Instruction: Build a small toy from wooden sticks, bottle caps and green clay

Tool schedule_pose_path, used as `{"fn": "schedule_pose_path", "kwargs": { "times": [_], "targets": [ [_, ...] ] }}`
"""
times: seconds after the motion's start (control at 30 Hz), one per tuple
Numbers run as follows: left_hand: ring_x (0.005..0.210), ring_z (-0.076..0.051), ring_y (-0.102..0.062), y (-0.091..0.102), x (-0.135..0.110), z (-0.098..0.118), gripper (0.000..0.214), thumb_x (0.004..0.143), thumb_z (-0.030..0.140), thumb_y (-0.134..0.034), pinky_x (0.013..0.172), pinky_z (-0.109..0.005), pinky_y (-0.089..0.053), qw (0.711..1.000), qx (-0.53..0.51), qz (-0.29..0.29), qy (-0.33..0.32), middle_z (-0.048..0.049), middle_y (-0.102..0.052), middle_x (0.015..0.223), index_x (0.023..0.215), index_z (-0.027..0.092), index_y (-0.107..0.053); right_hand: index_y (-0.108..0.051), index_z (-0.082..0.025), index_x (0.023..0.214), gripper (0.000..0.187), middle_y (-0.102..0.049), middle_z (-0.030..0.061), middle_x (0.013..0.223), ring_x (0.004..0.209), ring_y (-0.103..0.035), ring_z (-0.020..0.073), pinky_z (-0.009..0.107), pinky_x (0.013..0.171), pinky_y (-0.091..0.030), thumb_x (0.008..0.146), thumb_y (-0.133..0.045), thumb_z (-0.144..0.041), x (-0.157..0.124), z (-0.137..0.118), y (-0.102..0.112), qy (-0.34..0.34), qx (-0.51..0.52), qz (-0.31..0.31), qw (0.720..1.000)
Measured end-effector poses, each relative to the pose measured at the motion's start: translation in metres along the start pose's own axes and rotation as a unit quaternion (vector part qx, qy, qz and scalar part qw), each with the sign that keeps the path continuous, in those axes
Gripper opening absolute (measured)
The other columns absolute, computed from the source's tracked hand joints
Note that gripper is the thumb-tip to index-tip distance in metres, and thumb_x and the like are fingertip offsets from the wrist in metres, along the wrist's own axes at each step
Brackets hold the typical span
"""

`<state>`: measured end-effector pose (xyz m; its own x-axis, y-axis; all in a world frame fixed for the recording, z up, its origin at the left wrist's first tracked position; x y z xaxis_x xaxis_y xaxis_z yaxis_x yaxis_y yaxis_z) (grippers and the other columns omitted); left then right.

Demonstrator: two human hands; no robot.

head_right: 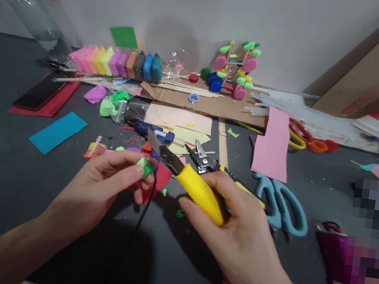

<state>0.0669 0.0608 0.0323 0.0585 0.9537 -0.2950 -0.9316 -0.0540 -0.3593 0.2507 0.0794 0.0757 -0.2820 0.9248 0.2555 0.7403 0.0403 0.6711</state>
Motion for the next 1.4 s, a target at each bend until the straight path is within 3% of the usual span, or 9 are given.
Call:
{"fn": "schedule_pose_path", "kwargs": {
  "times": [0.07,0.2,0.33,0.5,0.67,0.93,1.2,1.4],
  "targets": [
    [0.064,-0.008,-0.062,-0.007,-0.004,-0.006,0.010,0.084,0.022,-0.071,0.057,-0.015,-0.051,0.999,0.016,-0.023,0.028,-0.0006,-0.071,0.076,0.091,0.018,-0.076,-0.067,-0.027,0.079,0.009,-0.067,-0.0038,0.070,0.059,-0.061,0.0146,0.023,0.052,-0.047,0.077,-0.073,-0.033,-0.001,0.002,-0.003,-0.043,0.052,-0.005,0.998],
    [0.067,-0.007,-0.063,-0.015,-0.010,-0.019,0.014,0.083,0.020,-0.072,0.058,-0.012,-0.049,0.995,0.028,-0.047,0.079,0.0009,-0.070,0.079,0.097,0.022,-0.074,-0.072,-0.026,0.091,0.014,-0.072,-0.0039,0.079,0.066,-0.066,0.0135,0.021,0.059,-0.052,0.078,-0.072,-0.026,-0.004,0.002,-0.014,-0.098,0.150,-0.040,0.983],
    [0.065,-0.007,-0.060,-0.016,-0.008,-0.023,0.008,0.082,0.022,-0.074,0.059,-0.014,-0.050,0.995,0.035,-0.057,0.070,0.0017,-0.069,0.078,0.089,0.019,-0.072,-0.075,-0.024,0.095,0.020,-0.076,-0.0018,0.086,0.071,-0.070,0.0137,0.021,0.066,-0.055,0.076,-0.071,-0.018,-0.006,-0.008,-0.018,-0.049,0.165,-0.051,0.984],
    [0.063,-0.006,-0.058,-0.017,-0.005,-0.024,0.013,0.082,0.029,-0.075,0.059,-0.014,-0.051,0.995,-0.014,-0.082,0.056,0.0024,-0.067,0.072,0.083,0.017,-0.071,-0.076,-0.023,0.094,0.023,-0.073,-0.0030,0.073,0.058,-0.065,0.0103,0.018,0.057,-0.052,0.076,-0.067,-0.011,-0.008,-0.016,-0.021,-0.007,0.177,-0.079,0.981],
    [0.069,-0.008,-0.060,-0.013,-0.006,-0.028,0.015,0.082,0.031,-0.076,0.060,-0.015,-0.052,0.995,-0.014,-0.075,0.059,0.0010,-0.069,0.078,0.086,0.018,-0.071,-0.077,-0.022,0.097,0.023,-0.065,-0.0034,0.059,0.054,-0.062,0.0129,0.024,0.060,-0.055,0.075,-0.071,-0.018,-0.010,-0.011,-0.018,-0.023,0.160,-0.056,0.985],
    [0.065,-0.006,-0.059,-0.015,-0.006,-0.026,0.011,0.083,0.027,-0.076,0.059,-0.013,-0.050,0.995,-0.006,-0.071,0.073,0.0028,-0.067,0.074,0.084,0.018,-0.070,-0.075,-0.028,0.098,0.024,-0.075,-0.0031,0.081,0.067,-0.069,0.0133,0.021,0.063,-0.056,0.077,-0.071,-0.016,-0.010,-0.011,-0.018,-0.008,0.188,-0.073,0.979],
    [0.065,-0.004,-0.059,-0.014,-0.006,-0.024,0.008,0.083,0.026,-0.075,0.060,-0.011,-0.049,0.995,-0.002,-0.069,0.067,0.0035,-0.069,0.075,0.085,0.019,-0.072,-0.075,-0.027,0.097,0.023,-0.073,-0.0030,0.076,0.066,-0.069,0.0145,0.022,0.061,-0.056,0.078,-0.071,-0.016,-0.013,-0.010,-0.021,-0.014,0.199,-0.097,0.975],
    [0.064,-0.005,-0.061,-0.013,-0.006,-0.023,0.007,0.084,0.025,-0.075,0.059,-0.011,-0.050,0.995,-0.015,-0.074,0.065,0.0040,-0.072,0.073,0.080,0.019,-0.072,-0.075,-0.028,0.100,0.025,-0.069,-0.0032,0.071,0.066,-0.068,0.0150,0.023,0.061,-0.056,0.077,-0.071,-0.017,-0.010,-0.010,-0.018,-0.022,0.195,-0.083,0.977]
  ]
}}
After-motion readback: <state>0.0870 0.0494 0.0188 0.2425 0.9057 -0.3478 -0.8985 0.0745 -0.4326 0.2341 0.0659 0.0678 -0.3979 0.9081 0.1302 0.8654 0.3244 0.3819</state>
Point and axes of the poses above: each hand's wrist, its own x-axis towards the middle knuckle, its own y-axis out of the back of the hand, z = x × y, the point moved 7 cm from there along x, towards the middle knuckle
